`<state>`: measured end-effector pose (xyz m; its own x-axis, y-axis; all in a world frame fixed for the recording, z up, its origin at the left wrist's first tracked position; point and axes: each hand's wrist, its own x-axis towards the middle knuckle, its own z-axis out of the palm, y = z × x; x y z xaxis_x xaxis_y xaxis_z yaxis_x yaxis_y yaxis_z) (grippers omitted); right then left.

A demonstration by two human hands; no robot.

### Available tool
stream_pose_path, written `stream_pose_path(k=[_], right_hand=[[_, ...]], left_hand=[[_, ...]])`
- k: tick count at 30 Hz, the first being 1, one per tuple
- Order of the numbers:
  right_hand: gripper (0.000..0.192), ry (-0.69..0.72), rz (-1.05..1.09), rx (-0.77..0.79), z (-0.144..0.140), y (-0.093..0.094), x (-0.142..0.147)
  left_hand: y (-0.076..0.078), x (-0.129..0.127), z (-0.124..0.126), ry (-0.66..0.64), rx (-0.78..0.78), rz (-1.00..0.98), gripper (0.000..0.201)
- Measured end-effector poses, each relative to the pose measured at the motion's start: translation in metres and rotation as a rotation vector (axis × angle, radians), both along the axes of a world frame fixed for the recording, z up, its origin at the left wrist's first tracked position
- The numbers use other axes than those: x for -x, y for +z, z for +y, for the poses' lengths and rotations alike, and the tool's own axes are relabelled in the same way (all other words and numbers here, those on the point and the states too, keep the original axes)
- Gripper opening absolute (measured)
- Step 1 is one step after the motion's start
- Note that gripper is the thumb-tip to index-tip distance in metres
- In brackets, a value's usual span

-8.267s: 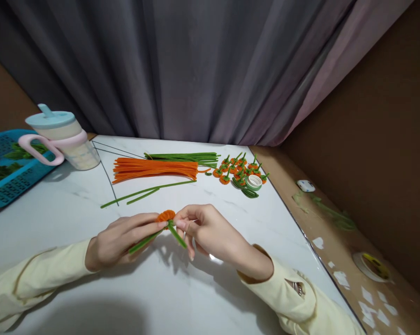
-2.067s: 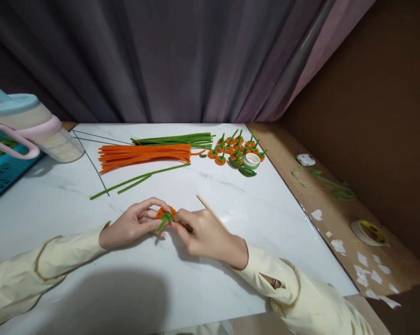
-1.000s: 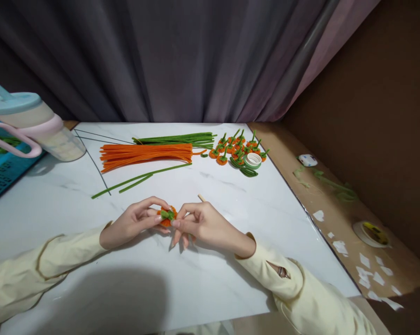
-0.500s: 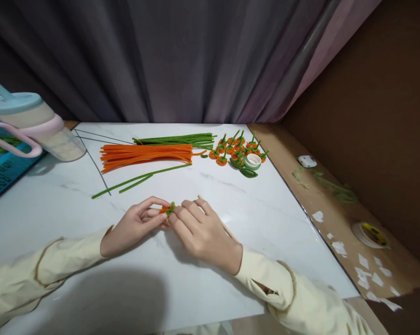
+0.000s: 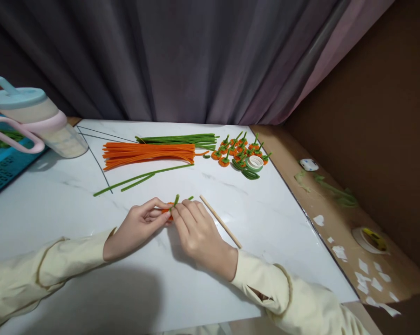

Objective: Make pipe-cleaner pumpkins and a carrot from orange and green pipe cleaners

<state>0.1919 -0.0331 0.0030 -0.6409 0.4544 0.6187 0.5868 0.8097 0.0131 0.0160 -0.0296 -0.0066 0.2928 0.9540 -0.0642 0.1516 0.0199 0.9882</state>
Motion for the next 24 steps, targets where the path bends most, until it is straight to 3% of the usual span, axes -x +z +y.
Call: stream_pose_path(k=[7,13,16,20,22,24], right_hand=[[0.027,0.01,0.0,-0.002,0.001,-0.002,0.001],[0.025,0.046,-0.021,-0.047,0.004,-0.002,-0.001],[0.024,0.128,0.02,0.049,0.008,0.0,-0.007],[0.026,0.214,0.208,0.329,0.014,0.016,-0.019],[0.024,0.158,0.302,0.394,0.016,0.028,-0.029],[0.021,-0.001,0.321,0.376,0.016,0.038,-0.042]], left_hand=[[0.002,-0.001,-0.001,0.036,-0.03,0.011,0.019],[0.003,0.0,0.001,0.034,0.102,-0.098,0.025],[0.006,0.001,0.004,-0.004,0.186,-0.14,0.037],[0.007,0.005,0.007,-0.099,0.264,-0.192,0.044],[0.006,0.007,0.008,-0.139,0.307,-0.238,0.04],[0.006,0.009,0.008,-0.164,0.342,-0.293,0.037]])
